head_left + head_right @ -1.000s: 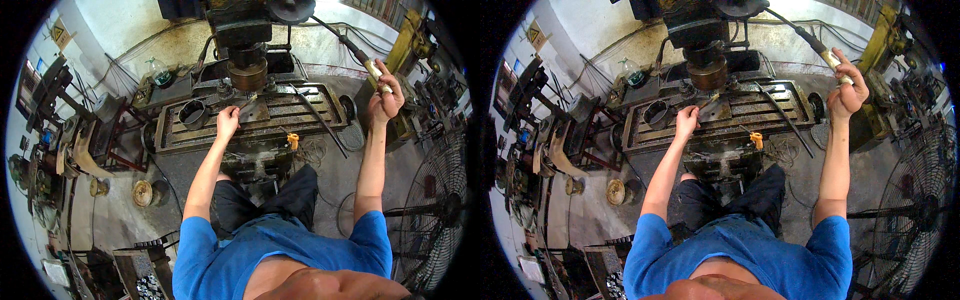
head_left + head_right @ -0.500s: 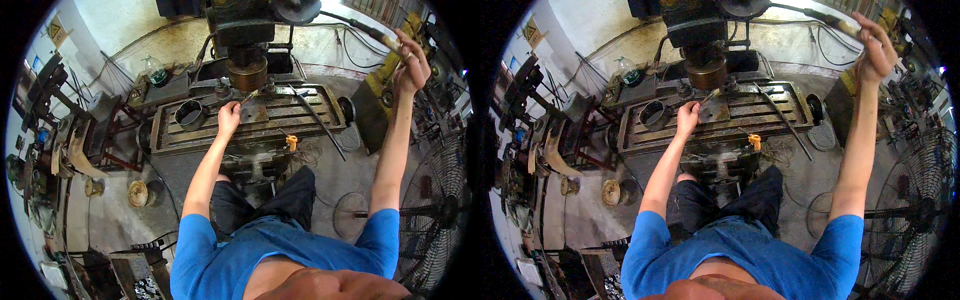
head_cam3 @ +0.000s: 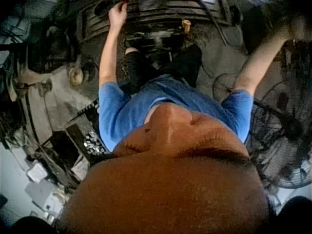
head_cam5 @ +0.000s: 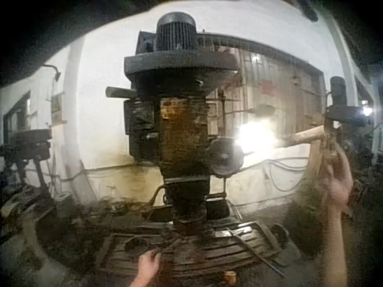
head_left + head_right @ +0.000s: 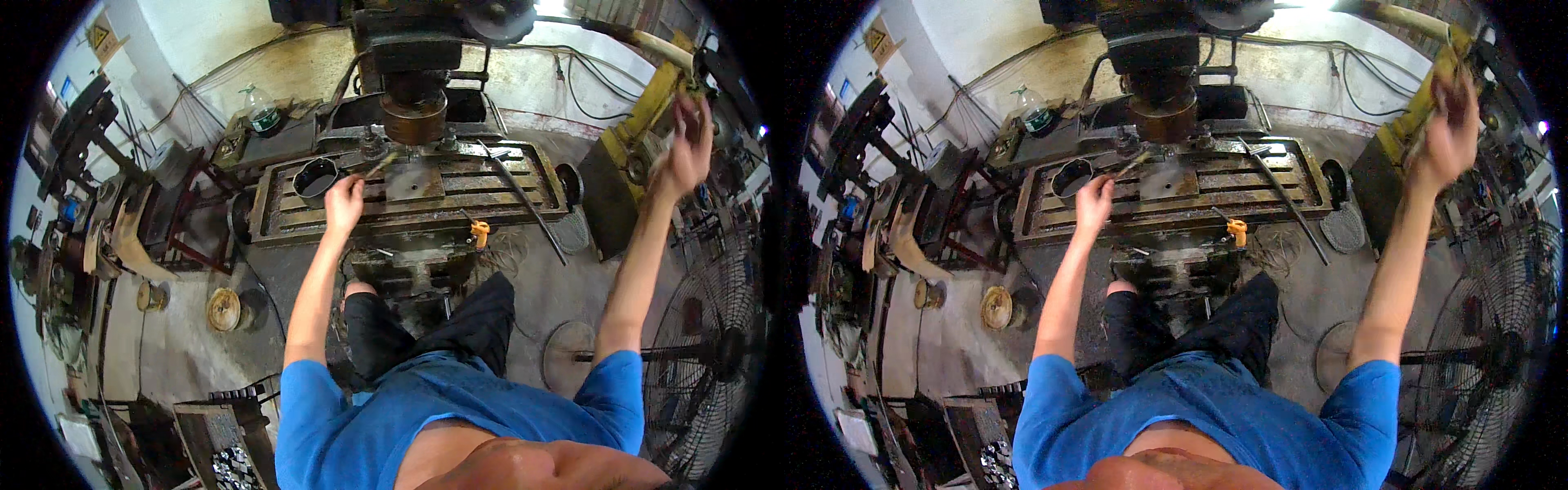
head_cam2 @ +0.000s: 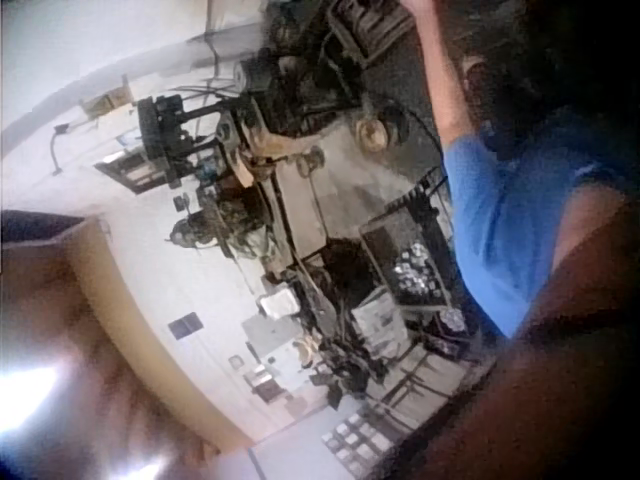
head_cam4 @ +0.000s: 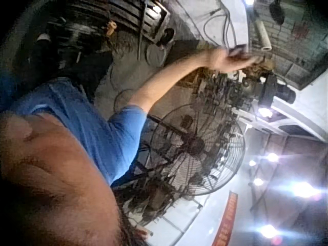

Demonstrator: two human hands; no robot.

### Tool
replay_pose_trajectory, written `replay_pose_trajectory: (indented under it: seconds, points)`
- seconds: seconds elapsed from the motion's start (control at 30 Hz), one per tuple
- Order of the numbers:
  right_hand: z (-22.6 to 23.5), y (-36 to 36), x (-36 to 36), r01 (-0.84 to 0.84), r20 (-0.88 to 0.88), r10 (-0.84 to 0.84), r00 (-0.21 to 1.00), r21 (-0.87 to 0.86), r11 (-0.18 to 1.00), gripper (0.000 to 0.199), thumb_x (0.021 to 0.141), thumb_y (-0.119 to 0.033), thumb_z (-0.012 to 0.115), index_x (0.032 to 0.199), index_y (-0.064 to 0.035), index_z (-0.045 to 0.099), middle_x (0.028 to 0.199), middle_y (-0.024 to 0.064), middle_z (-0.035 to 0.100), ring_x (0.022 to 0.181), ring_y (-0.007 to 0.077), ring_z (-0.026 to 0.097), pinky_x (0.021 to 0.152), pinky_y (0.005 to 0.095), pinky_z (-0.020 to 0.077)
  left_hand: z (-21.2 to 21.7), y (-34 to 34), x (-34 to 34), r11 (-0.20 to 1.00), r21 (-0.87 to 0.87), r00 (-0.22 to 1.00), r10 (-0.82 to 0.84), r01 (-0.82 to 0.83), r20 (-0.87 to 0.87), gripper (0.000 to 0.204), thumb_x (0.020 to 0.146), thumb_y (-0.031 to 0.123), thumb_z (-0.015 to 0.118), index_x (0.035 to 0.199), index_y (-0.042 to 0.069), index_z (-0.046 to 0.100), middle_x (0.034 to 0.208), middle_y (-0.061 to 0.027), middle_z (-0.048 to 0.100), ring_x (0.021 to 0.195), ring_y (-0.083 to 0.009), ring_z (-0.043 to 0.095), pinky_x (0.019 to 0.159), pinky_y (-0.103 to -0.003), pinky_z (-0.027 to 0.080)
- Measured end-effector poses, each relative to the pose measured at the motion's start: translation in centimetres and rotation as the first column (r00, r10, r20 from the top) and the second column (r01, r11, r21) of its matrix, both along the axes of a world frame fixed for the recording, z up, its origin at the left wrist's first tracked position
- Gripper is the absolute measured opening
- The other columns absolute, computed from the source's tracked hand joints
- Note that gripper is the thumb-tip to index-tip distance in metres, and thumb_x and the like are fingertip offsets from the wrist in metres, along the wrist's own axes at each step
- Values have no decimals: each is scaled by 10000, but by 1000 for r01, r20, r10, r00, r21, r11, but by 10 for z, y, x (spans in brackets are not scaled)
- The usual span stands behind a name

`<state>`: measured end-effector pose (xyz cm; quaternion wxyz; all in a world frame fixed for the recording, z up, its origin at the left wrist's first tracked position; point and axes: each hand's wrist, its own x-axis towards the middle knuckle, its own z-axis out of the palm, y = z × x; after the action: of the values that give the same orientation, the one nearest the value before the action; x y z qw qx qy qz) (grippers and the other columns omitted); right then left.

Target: The person uses a milling machine to process small metal parts, picking them from a container, securing them in the machine, and operating the controls.

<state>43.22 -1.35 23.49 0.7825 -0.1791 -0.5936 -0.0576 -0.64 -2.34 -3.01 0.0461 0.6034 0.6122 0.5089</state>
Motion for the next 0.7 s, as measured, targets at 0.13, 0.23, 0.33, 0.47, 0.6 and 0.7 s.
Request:
replay_pose_trajectory:
  seconds: [0.13,0.23,0.33,0.47,0.6,0.7]
  points:
    - [-151,-30,-15,-148,320,311,895,-444,884,319,745,-192,573,970,33,594,870,95,601,769,164,580,669,255,441,8,-22,-52,972,30,964,236,-234,-126,196,815,171,548,911,17,621,804,-171,619,751,-309,608,654,-372,464]
    - [-294,-21,-24,-209,-72,538,840,-958,197,427,689,-109,599,1083,46,551,956,121,603,766,165,588,686,273,472,7,-14,-68,937,36,873,337,-347,-352,183,817,185,526,930,65,605,819,-155,598,689,-347,589,609,-430,466]
    - [-391,-8,-45,-247,-258,360,896,-966,-78,506,689,-96,586,1160,61,486,1015,130,584,798,178,587,724,276,467,4,-11,-71,906,-30,756,333,-422,-564,196,815,200,519,961,84,579,819,-144,577,643,-343,592,565,-440,481]
    - [-419,6,-75,-393,-489,300,819,-860,-326,250,658,-106,594,888,-24,542,820,21,535,670,109,498,565,284,374,-1,-17,-71,893,-163,676,187,-419,-713,193,805,221,534,937,89,581,809,-143,561,630,-317,604,538,-433,483]
    - [-431,3,-94,-274,-287,269,919,-958,-86,160,661,-117,575,794,-43,525,638,-8,478,490,91,453,419,237,346,16,-30,-63,900,-179,749,205,-397,-630,235,801,228,543,1005,125,596,855,-151,572,695,-332,597,596,-445,476]
    - [-413,-15,-90,-425,-367,466,805,-905,21,172,650,-92,572,802,-26,527,629,14,494,453,109,467,400,258,410,34,-63,-78,919,-80,780,280,-387,-560,258,788,252,567,1006,118,601,906,-117,593,756,-335,588,654,-420,472]
